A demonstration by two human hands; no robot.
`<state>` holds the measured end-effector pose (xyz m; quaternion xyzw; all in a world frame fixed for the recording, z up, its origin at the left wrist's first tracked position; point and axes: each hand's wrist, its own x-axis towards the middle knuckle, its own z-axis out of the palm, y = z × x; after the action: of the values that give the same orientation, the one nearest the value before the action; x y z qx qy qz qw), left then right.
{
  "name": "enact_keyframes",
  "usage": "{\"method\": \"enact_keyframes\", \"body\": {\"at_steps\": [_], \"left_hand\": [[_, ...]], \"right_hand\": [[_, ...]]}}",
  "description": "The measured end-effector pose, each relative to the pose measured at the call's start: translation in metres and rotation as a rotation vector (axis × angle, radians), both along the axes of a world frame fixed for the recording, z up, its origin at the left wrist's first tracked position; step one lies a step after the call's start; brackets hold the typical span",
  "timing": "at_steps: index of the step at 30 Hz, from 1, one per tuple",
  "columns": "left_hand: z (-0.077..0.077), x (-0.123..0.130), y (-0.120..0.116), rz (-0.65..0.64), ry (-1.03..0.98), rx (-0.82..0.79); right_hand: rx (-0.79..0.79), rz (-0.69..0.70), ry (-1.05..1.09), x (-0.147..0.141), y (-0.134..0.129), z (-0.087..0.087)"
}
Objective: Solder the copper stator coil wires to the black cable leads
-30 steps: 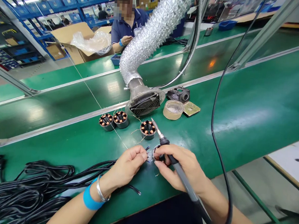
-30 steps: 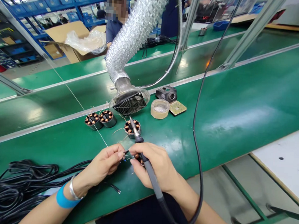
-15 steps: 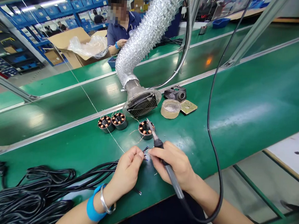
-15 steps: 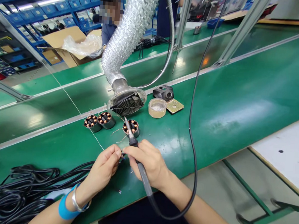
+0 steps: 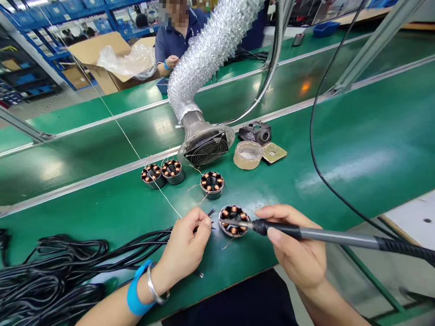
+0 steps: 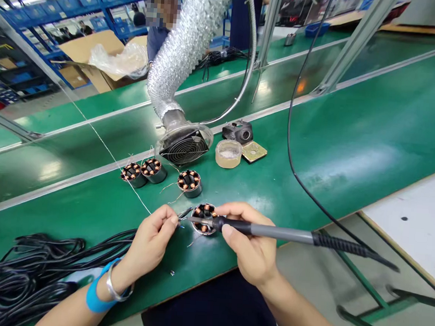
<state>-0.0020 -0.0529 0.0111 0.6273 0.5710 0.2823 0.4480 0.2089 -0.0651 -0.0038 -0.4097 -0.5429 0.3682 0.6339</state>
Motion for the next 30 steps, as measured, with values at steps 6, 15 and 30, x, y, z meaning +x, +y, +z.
{"method": "enact_keyframes", "body": {"at_steps": [6, 15, 30], "left_hand": [[0.002, 0.001, 0.0, -0.004, 0.012, 0.01], [0.0, 0.0, 0.0, -0.016, 0.046, 0.036], [0.001, 0.0, 0.0, -0.042, 0.082, 0.067]], "right_hand": [[-0.021, 0.001, 0.038, -0.004, 0.004, 0.001], [-0.008, 0.034, 0.046, -0.004, 0.004, -0.006], [0.303, 0.065, -0.271, -0.009, -0.007, 0.018]]}}
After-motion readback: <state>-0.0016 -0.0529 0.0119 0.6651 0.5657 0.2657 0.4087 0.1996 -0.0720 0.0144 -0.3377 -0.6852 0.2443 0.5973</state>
